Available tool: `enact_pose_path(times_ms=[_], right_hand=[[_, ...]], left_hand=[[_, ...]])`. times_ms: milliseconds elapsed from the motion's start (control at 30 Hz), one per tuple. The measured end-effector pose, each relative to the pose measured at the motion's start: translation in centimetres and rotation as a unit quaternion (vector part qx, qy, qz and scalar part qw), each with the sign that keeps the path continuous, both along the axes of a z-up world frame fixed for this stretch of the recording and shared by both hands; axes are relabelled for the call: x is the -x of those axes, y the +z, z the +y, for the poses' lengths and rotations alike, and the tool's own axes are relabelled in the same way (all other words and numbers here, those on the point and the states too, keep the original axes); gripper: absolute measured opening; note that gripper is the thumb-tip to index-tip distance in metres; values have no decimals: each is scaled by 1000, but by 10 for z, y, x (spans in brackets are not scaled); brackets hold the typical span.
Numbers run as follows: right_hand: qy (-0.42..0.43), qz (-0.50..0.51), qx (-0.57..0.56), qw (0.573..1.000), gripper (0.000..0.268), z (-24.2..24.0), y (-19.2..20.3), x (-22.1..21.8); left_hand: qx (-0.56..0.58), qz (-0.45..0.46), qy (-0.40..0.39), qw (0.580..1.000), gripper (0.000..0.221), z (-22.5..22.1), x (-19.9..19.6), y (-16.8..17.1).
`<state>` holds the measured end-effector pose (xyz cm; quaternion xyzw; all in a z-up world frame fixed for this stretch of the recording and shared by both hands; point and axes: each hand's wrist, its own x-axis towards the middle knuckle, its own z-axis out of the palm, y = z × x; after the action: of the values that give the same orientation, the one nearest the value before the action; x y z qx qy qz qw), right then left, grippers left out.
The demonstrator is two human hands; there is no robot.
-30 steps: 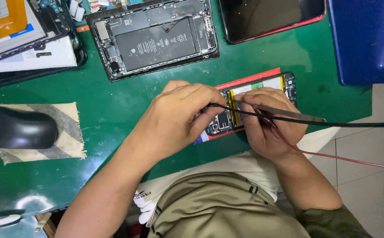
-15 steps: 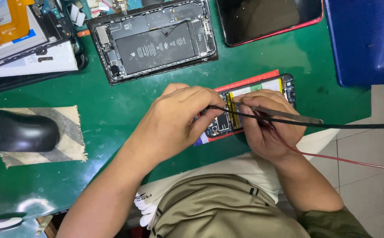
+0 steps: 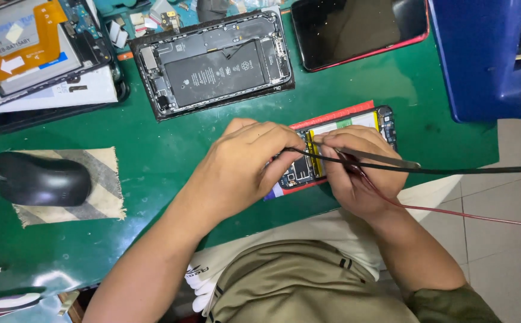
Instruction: The person is using electrical probes to test various components and contact points on a disassembled smartphone motherboard.
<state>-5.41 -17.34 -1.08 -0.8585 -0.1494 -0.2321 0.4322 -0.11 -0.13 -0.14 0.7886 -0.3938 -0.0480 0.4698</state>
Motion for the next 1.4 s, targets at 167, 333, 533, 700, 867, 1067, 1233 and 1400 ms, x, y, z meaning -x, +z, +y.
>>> enact_pose_path(times_ms=[167,333,533,700,867,1067,1233,1400], right_hand=[[5,-35,4,999,9,0,4,-2],[5,-62,6,998,9,-1,5,-4],[-4,-130,20,991,4,-6,1,-2],[-4,-160,14,987,8,-2,10,-3],[-30,-138,18,990,6,-2,9,3],[-39,-140,20,989,7,4,38,10],[1,-80,7,997,9,1,46,12],[20,16,-74,997,10,-1,49,15]], left_hand=[[-10,-5,17,1000,8,-3,1,2],[-12,18,15,1000,12,-6,3,5],[22,-35,67,997,12,-10,6,-5],[38,-46,78,995,13,-15,11,-1],[38,-68,93,993,14,-19,15,-11],[49,-92,107,989,14,-21,19,-3],[30,-92,90,991,10,-21,20,8],[16,-35,109,993,11,-21,25,5]])
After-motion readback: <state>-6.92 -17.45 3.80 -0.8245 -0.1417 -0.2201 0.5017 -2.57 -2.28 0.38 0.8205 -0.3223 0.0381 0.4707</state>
